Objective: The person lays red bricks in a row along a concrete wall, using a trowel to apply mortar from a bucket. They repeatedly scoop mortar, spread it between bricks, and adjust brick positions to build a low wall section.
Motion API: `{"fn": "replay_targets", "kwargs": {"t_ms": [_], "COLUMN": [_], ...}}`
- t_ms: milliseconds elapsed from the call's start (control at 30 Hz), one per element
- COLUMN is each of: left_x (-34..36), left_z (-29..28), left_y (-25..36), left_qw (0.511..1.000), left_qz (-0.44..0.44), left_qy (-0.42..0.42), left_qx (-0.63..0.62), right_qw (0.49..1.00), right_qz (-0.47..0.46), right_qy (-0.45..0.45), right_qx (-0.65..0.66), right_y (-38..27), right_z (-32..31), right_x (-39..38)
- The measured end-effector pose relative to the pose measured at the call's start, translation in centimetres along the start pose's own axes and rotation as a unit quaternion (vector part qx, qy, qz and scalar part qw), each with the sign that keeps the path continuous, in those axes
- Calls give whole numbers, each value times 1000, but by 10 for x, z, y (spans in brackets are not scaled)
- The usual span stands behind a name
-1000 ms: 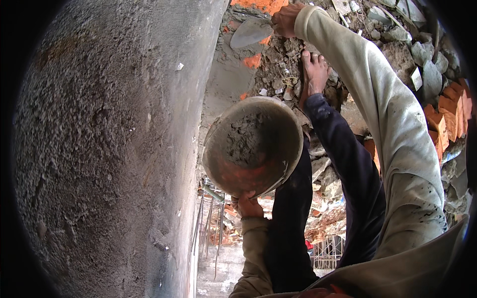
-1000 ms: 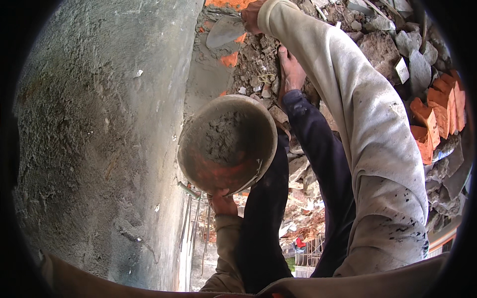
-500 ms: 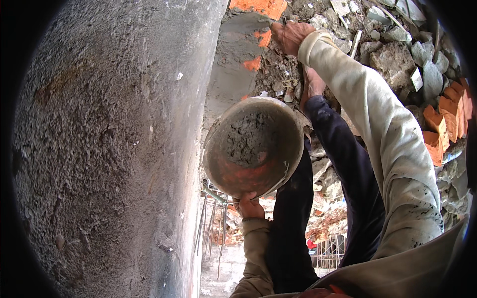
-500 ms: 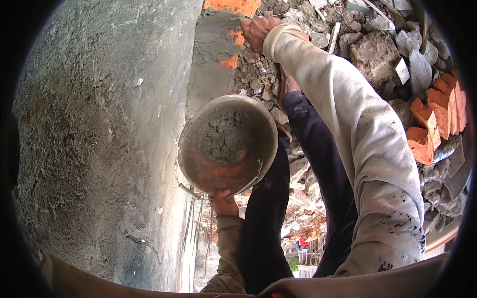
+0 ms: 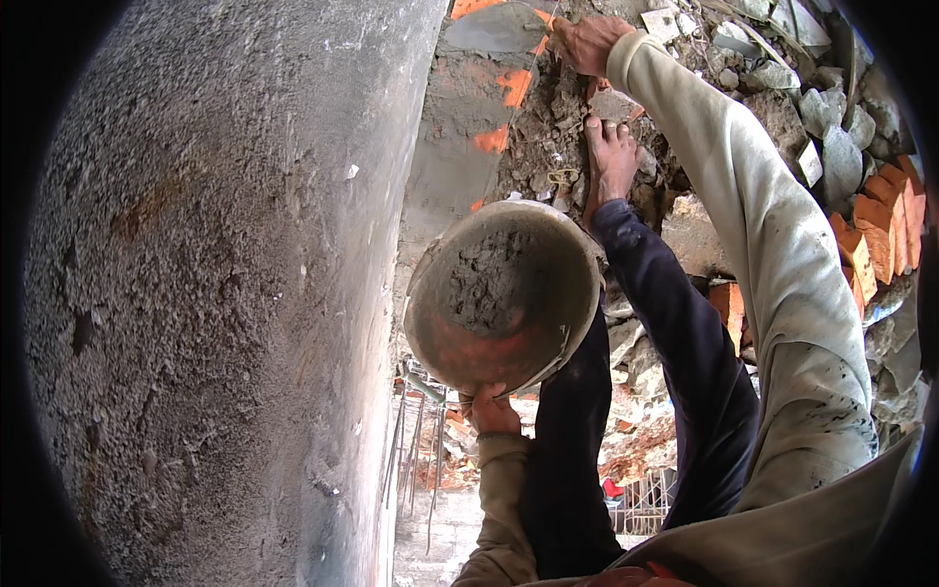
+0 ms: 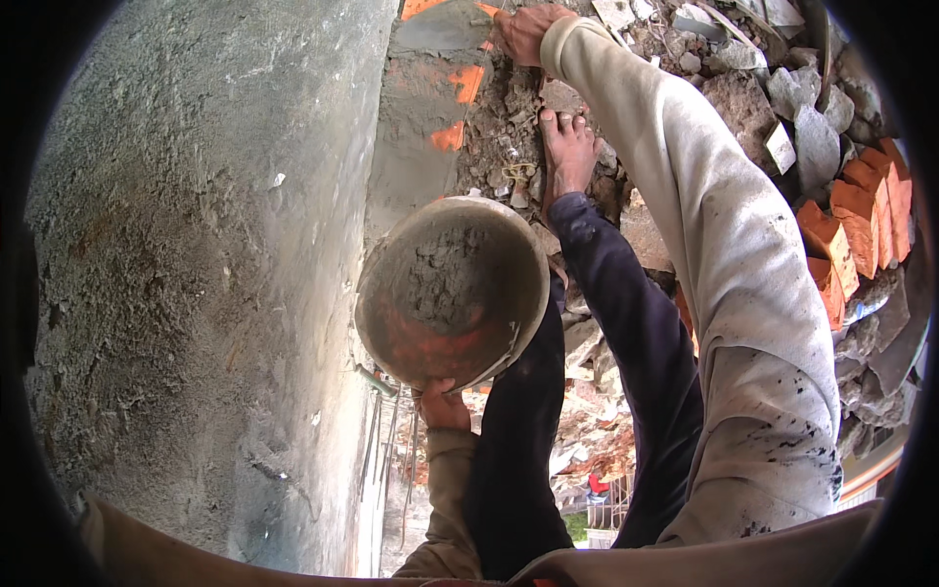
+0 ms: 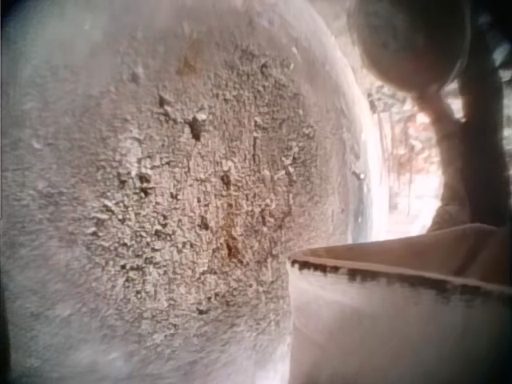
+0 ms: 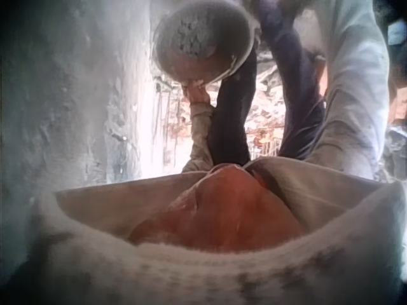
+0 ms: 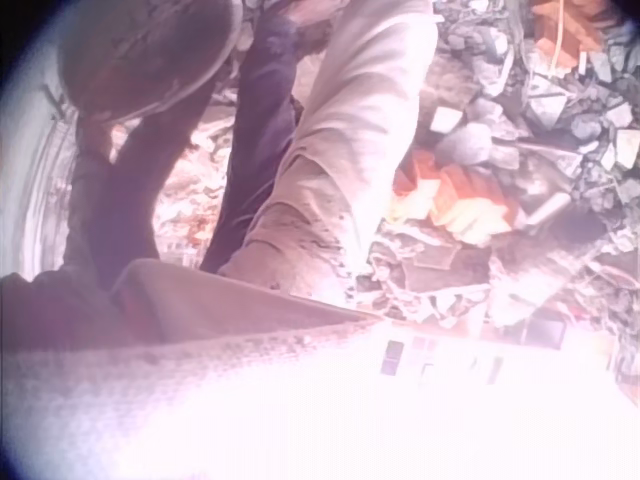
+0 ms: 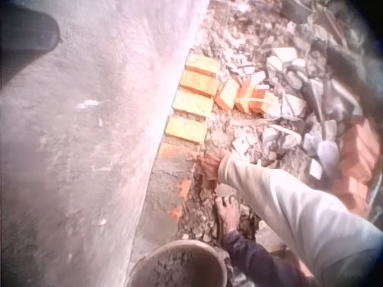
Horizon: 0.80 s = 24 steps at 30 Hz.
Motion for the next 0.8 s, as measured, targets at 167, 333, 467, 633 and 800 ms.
{"fn": "replay_targets", "kwargs": {"t_ms": [167, 333, 467, 633, 800], "left_x": [-9, -10, 5, -14, -2], "left_z": [12, 14, 4, 9, 8], "left_y": [5, 8, -5, 13, 6], "left_qw": [991, 992, 992, 988, 987], "left_qz": [-50, -52, -47, -61, -82], "left_qy": [39, 40, 10, 60, 28], "left_qx": [-121, -109, -116, -128, -133], "right_qw": [932, 745, 846, 967, 999], "right_qz": [136, 300, 256, -3, -25], "right_qy": [10, 63, 69, -176, -4], "right_qx": [334, 593, 463, 183, -41], "right_y": [-64, -106, -109, -97, 3], "right_z": [14, 50, 80, 39, 3], "right_x": [-42, -32, -37, -42, -8]}}
Point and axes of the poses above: each hand's wrist, its own x-axis towards the middle knuckle, its own z-axis out of the palm, y = z × x, the point moved 4 cm from there along x, towards the middle knuckle, and after that the axes turned 2 degrees about -z, right-handed, at the moved point
